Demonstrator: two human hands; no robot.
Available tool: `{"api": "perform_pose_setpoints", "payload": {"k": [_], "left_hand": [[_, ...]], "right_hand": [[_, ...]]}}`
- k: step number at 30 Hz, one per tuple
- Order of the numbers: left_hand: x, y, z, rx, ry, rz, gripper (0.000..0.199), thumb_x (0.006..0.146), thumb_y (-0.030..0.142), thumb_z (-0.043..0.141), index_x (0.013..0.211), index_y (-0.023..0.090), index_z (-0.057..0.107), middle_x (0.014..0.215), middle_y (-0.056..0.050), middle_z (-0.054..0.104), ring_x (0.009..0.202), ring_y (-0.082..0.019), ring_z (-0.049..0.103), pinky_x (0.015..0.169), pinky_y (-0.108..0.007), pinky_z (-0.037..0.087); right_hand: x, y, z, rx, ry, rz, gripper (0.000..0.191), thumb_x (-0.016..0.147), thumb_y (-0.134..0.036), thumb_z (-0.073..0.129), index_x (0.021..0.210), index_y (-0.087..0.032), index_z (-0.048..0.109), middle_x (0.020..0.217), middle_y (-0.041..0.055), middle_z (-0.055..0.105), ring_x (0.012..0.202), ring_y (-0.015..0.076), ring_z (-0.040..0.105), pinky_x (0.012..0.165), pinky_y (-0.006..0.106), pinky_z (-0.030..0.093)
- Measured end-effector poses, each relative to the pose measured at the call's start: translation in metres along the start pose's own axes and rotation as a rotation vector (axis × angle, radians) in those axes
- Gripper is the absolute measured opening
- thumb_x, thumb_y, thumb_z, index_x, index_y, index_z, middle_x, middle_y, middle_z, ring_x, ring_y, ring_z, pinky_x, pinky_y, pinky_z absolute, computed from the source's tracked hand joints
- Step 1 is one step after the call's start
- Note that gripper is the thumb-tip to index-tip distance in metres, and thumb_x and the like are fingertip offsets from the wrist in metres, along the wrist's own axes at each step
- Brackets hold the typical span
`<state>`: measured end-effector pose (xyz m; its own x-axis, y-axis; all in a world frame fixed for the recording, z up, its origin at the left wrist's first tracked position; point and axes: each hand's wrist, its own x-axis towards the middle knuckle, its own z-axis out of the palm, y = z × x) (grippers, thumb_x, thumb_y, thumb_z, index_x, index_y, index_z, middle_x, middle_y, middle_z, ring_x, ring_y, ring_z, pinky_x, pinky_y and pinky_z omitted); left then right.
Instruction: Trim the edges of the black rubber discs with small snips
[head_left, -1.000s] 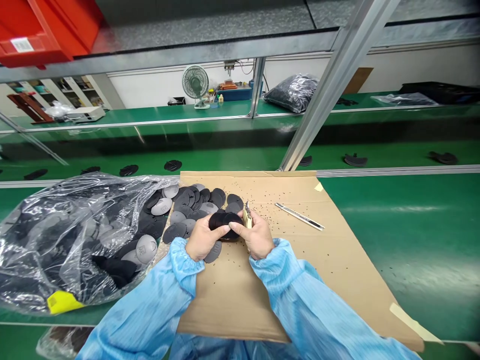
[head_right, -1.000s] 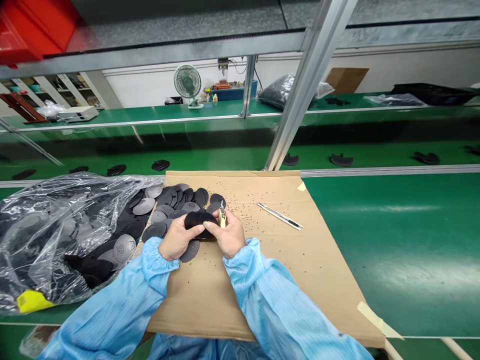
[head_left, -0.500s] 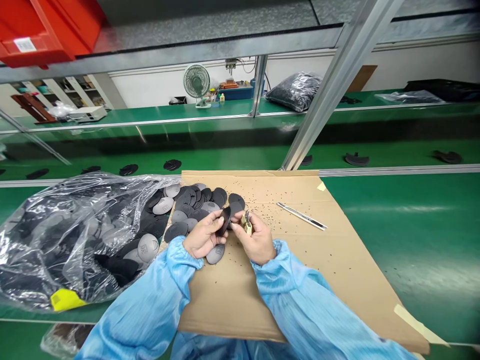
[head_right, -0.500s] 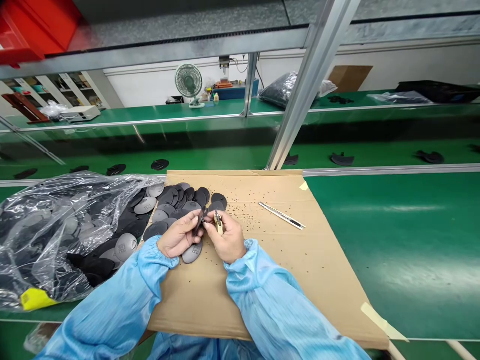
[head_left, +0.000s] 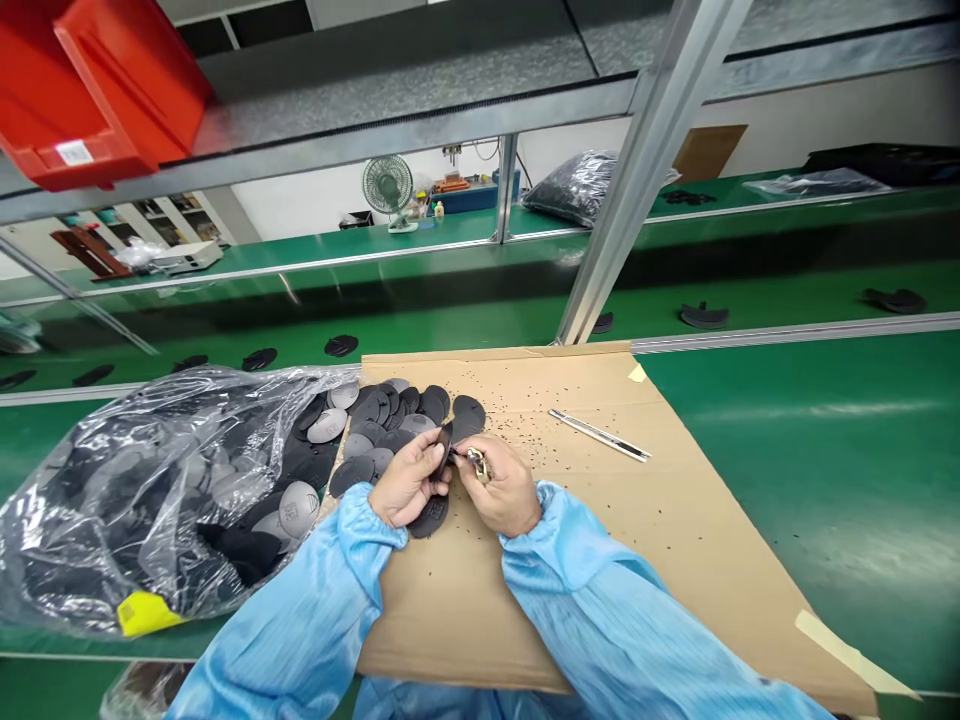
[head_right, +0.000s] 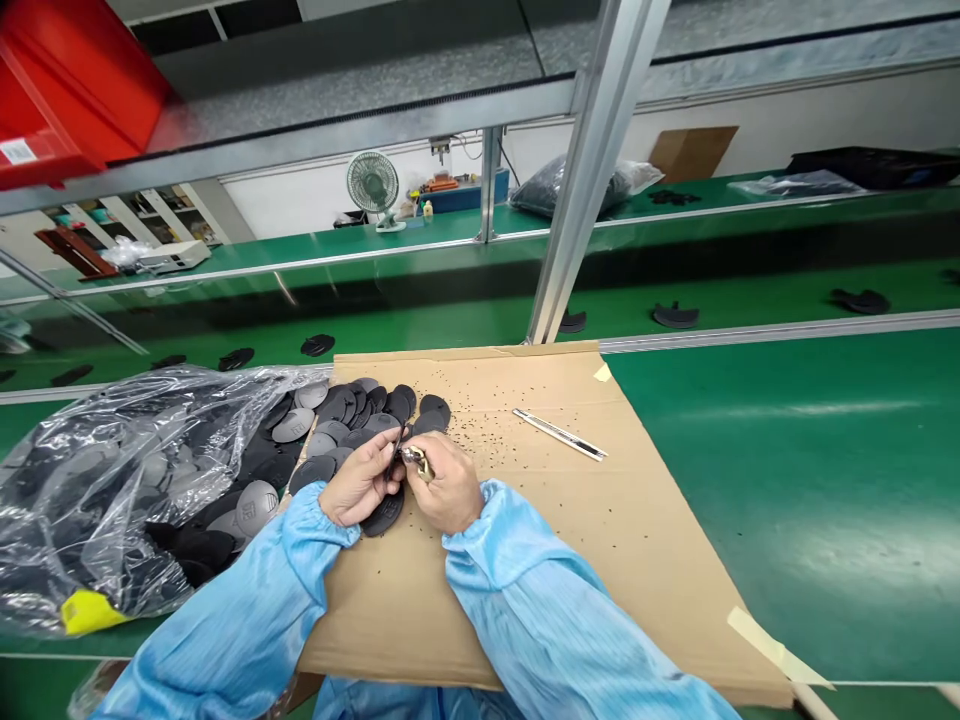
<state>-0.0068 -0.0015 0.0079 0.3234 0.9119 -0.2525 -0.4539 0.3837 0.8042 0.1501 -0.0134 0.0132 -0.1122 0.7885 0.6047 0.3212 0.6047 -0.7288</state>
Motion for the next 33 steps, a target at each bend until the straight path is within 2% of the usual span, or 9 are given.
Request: {"api": "perform_pose_setpoints", "payload": {"k": [4, 8, 12, 15, 16, 19, 21, 26, 33], "left_hand": [[0.000, 0.002, 0.004, 0.053, 0.087, 0.009, 0.050, 0.064, 0.031, 0.081, 0.107, 0.017, 0.058, 0.078, 0.001, 0.056, 0.056, -0.006, 0.052, 0.043, -0.015, 0.042], [0.017, 0.016, 0.007, 0.168, 0.271, 0.105, 0.049, 0.064, 0.022, 0.079, 0.108, 0.017, 0.057, 0.098, -0.005, 0.064, 0.073, -0.012, 0.062, 0.054, -0.021, 0.051], [0.059, 0.055, 0.005, 0.625, 0.527, 0.395, 0.041, 0.071, 0.019, 0.069, 0.110, 0.016, 0.057, 0.105, -0.009, 0.065, 0.092, -0.021, 0.064, 0.082, -0.036, 0.054], [0.097, 0.094, 0.005, 0.877, 0.620, 0.570, 0.039, 0.073, 0.016, 0.064, 0.112, 0.016, 0.060, 0.114, -0.010, 0.061, 0.111, -0.025, 0.056, 0.102, -0.039, 0.040], [0.109, 0.105, 0.007, 1.057, 0.635, 0.640, 0.041, 0.074, 0.016, 0.063, 0.115, 0.016, 0.059, 0.119, -0.011, 0.057, 0.117, -0.026, 0.051, 0.106, -0.039, 0.036], [0.141, 0.121, 0.019, 1.522, 0.616, 0.709, 0.054, 0.073, 0.018, 0.063, 0.126, 0.015, 0.053, 0.129, -0.015, 0.048, 0.125, -0.030, 0.044, 0.107, -0.040, 0.033], [0.161, 0.116, 0.034, 1.643, 0.542, 0.678, 0.058, 0.072, 0.021, 0.065, 0.128, 0.014, 0.052, 0.130, -0.016, 0.047, 0.125, -0.032, 0.043, 0.106, -0.041, 0.034], [0.215, 0.078, 0.084, 1.574, 0.243, 0.539, 0.036, 0.071, 0.023, 0.069, 0.106, 0.015, 0.065, 0.115, -0.014, 0.059, 0.110, -0.030, 0.054, 0.102, -0.040, 0.036], [0.303, 0.039, 0.141, 1.388, 0.153, 0.418, 0.026, 0.073, 0.024, 0.069, 0.097, 0.015, 0.069, 0.093, -0.010, 0.071, 0.086, -0.022, 0.064, 0.083, -0.032, 0.047]], "right_hand": [[0.001, 0.007, -0.002, 0.070, 0.006, 0.057, 0.011, 0.085, -0.022, 0.054, 0.093, -0.022, 0.062, 0.085, 0.0039, 0.065, 0.079, 0.0181, 0.061, 0.075, 0.031, 0.049], [0.005, 0.025, -0.003, 0.146, 0.233, 0.226, 0.017, 0.082, -0.028, 0.058, 0.098, -0.020, 0.059, 0.090, 0.0054, 0.065, 0.080, 0.0185, 0.062, 0.077, 0.032, 0.050], [0.010, 0.047, -0.005, 0.118, 0.461, 0.298, 0.021, 0.081, -0.031, 0.059, 0.098, -0.019, 0.057, 0.089, 0.0068, 0.065, 0.082, 0.0196, 0.061, 0.082, 0.035, 0.049], [0.013, 0.056, -0.003, 0.104, 0.489, 0.303, 0.022, 0.081, -0.032, 0.057, 0.098, -0.018, 0.057, 0.090, 0.0077, 0.064, 0.085, 0.0202, 0.061, 0.084, 0.036, 0.048], [0.013, 0.057, -0.003, 0.107, 0.485, 0.305, 0.022, 0.081, -0.031, 0.057, 0.098, -0.018, 0.057, 0.091, 0.0079, 0.064, 0.085, 0.0203, 0.061, 0.084, 0.036, 0.048], [0.014, 0.058, -0.001, 0.138, 0.504, 0.349, 0.023, 0.080, -0.032, 0.056, 0.098, -0.018, 0.057, 0.089, 0.0075, 0.064, 0.084, 0.0199, 0.061, 0.083, 0.035, 0.048], [0.015, 0.058, -0.001, 0.166, 0.535, 0.396, 0.024, 0.080, -0.032, 0.056, 0.099, -0.018, 0.057, 0.088, 0.0071, 0.064, 0.083, 0.0195, 0.061, 0.083, 0.035, 0.048], [0.018, 0.057, 0.001, 0.206, 0.599, 0.471, 0.025, 0.077, -0.031, 0.057, 0.099, -0.018, 0.057, 0.087, 0.0056, 0.064, 0.081, 0.0191, 0.061, 0.080, 0.033, 0.049], [0.023, 0.055, 0.002, 0.324, 0.698, 0.575, 0.022, 0.074, -0.026, 0.056, 0.095, -0.019, 0.057, 0.082, 0.0031, 0.060, 0.076, 0.0182, 0.060, 0.075, 0.030, 0.049]]}}
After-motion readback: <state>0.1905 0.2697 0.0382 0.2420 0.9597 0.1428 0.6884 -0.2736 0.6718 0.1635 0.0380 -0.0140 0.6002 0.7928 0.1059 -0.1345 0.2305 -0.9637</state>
